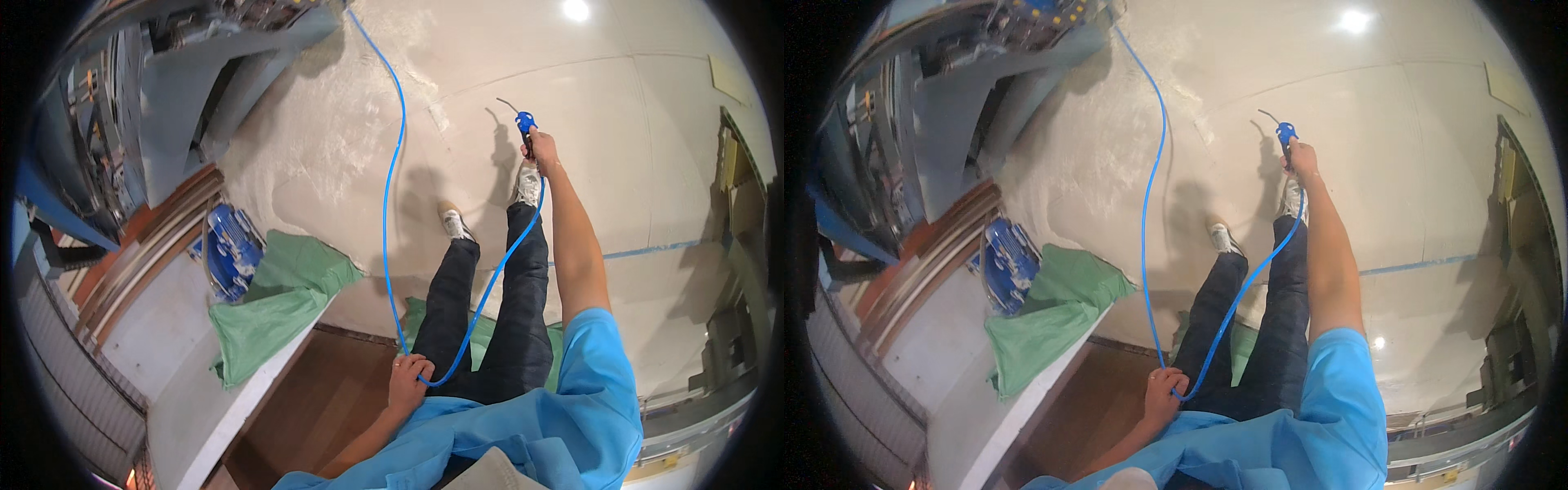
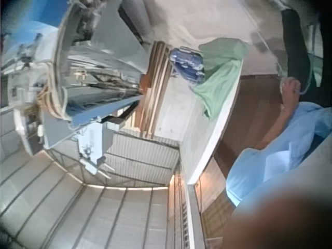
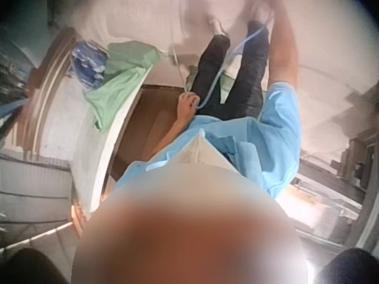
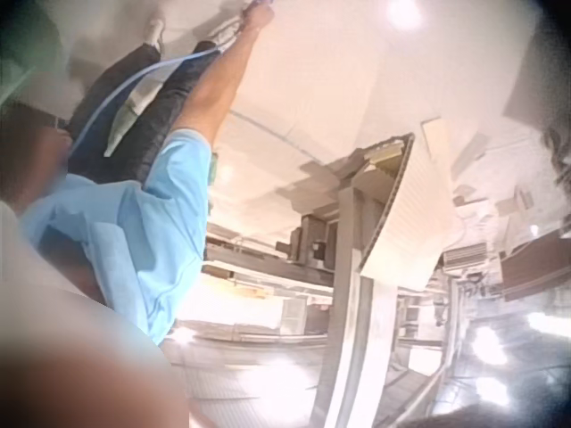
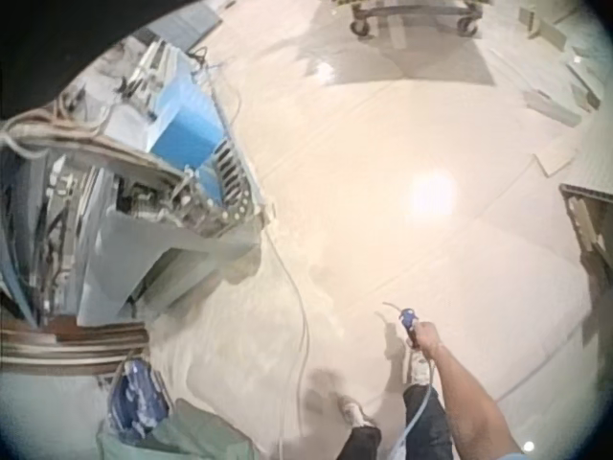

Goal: The person uses a blue air blower to remove dust and debris from a large machine and a wooden work surface. They then sweep the floor with a broom, gathering sawdust and other debris into a pile near green sacks.

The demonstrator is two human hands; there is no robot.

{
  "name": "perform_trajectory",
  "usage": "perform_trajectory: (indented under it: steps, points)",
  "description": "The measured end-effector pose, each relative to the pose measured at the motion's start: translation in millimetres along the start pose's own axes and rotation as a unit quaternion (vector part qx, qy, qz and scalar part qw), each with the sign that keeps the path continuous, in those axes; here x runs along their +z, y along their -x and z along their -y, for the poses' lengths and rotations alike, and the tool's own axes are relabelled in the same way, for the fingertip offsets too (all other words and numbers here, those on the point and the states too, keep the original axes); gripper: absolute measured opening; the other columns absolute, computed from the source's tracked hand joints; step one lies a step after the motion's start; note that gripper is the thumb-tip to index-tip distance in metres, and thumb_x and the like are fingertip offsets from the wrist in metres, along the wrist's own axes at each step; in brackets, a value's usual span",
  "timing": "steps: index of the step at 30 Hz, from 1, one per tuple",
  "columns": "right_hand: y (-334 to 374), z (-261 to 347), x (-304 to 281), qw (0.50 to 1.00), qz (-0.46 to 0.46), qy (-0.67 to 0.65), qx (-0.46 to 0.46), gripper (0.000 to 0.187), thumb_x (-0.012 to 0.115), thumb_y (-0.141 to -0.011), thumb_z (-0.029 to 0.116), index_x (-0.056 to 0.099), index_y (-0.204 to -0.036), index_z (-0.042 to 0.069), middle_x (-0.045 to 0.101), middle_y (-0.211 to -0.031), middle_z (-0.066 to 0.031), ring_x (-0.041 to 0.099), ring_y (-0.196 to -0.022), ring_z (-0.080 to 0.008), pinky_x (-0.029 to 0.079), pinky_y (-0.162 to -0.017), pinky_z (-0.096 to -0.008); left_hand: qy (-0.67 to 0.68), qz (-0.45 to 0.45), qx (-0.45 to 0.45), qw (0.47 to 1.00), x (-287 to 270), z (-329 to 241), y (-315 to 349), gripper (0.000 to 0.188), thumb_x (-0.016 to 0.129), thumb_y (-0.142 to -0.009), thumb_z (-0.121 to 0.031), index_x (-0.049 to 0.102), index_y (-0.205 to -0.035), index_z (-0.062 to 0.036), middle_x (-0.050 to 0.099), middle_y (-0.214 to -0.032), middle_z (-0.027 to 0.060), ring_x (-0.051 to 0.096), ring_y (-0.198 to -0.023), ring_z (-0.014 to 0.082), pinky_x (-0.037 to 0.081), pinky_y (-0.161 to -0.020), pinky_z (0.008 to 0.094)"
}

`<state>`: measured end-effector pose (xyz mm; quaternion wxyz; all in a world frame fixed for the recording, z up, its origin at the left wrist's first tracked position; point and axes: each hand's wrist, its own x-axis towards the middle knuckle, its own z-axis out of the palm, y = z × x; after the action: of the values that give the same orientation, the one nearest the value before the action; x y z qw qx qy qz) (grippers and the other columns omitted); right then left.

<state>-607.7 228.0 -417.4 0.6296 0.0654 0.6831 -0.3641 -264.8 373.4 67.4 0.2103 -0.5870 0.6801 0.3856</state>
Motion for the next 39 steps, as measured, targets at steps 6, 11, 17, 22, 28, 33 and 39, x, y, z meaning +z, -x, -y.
perform_trajectory:
  steps: [6,11,17,22,28,33,39]
  points:
    - [19.1,-42.7,60.5,0.995,0.053,0.08,0.036,0.044,0.046,-0.1,0.044,0.056,-0.085,0.004,0.059,-0.062,-0.0069,0.055,-0.048,-0.0146,0.048,-0.043,-0.0297,0.048,0.0,-0.024,0.999,37.7,27.9,28.2,0.009,0.069,-0.082,-0.014,0.068,-0.089,-0.0079,0.063,-0.102,0.0087,0.057,-0.099,0.0304,0.042,-0.091,0.0421]
    - [55.0,-99.7,108.1,0.986,0.064,0.134,0.069,0.044,0.046,-0.099,0.042,0.059,-0.088,0.001,0.06,-0.063,-0.0086,0.057,-0.048,-0.0171,0.05,-0.043,-0.0327,0.099,-0.063,-0.051,0.992,57.7,65.1,43.9,0.013,0.07,-0.082,-0.011,0.067,-0.094,-0.0082,0.061,-0.113,0.011,0.057,-0.105,0.0326,0.043,-0.093,0.0429]
    - [87.0,-175.9,194.2,0.986,0.089,0.053,0.134,0.043,0.045,-0.101,0.045,0.055,-0.091,0.005,0.058,-0.064,-0.0076,0.056,-0.051,-0.0178,0.051,-0.048,-0.0341,0.131,-0.135,-0.111,0.976,66.4,135.5,47.4,0.019,0.063,-0.09,-0.018,0.067,-0.106,-0.0076,0.051,-0.134,0.022,0.05,-0.12,0.0416,0.04,-0.101,0.0471]
    - [57.9,-159.8,244.9,0.961,-0.01,-0.276,0.004,0.041,0.034,-0.105,0.041,0.052,-0.091,0.007,0.057,-0.064,-0.0081,0.055,-0.053,-0.0212,0.053,-0.054,-0.0351,0.316,-0.101,-0.209,0.92,71.9,212.2,45.7,0.021,0.058,-0.095,-0.022,0.066,-0.107,-0.0063,0.055,-0.131,0.0217,0.053,-0.116,0.0384,0.041,-0.099,0.0464]
    - [28.7,-103.3,285.0,0.972,0.014,-0.234,-0.012,0.038,0.032,-0.105,0.039,0.05,-0.095,0.006,0.058,-0.072,-0.0109,0.056,-0.059,-0.0227,0.051,-0.058,-0.0403,0.288,-0.142,-0.162,0.933,106.9,260.7,42.5,0.021,0.057,-0.096,-0.023,0.066,-0.098,-0.0038,0.063,-0.12,0.0161,0.06,-0.105,0.0363,0.046,-0.092,0.0441]
    - [48.3,-95.5,336.6,0.992,0.073,-0.106,0.002,0.041,0.036,-0.104,0.041,0.051,-0.096,0.003,0.059,-0.071,-0.0099,0.059,-0.06,-0.0211,0.055,-0.059,-0.0378,0.406,-0.13,-0.165,0.89,146.6,261.9,21.3,0.023,0.057,-0.097,-0.023,0.066,-0.099,-0.0019,0.065,-0.114,0.0172,0.063,-0.102,0.0319,0.049,-0.086,0.037]
    - [128.1,-112.9,380.9,0.922,0.06,0.336,-0.183,0.052,0.035,-0.102,0.048,0.053,-0.109,-0.001,0.064,-0.077,-0.0172,0.064,-0.065,-0.0261,0.057,-0.064,-0.0407,0.541,-0.139,-0.149,0.816,184.7,231.5,1.3,0.022,0.06,-0.093,-0.021,0.066,-0.094,0.0003,0.068,-0.093,0.0174,0.067,-0.088,0.0327,0.051,-0.077,0.0377]
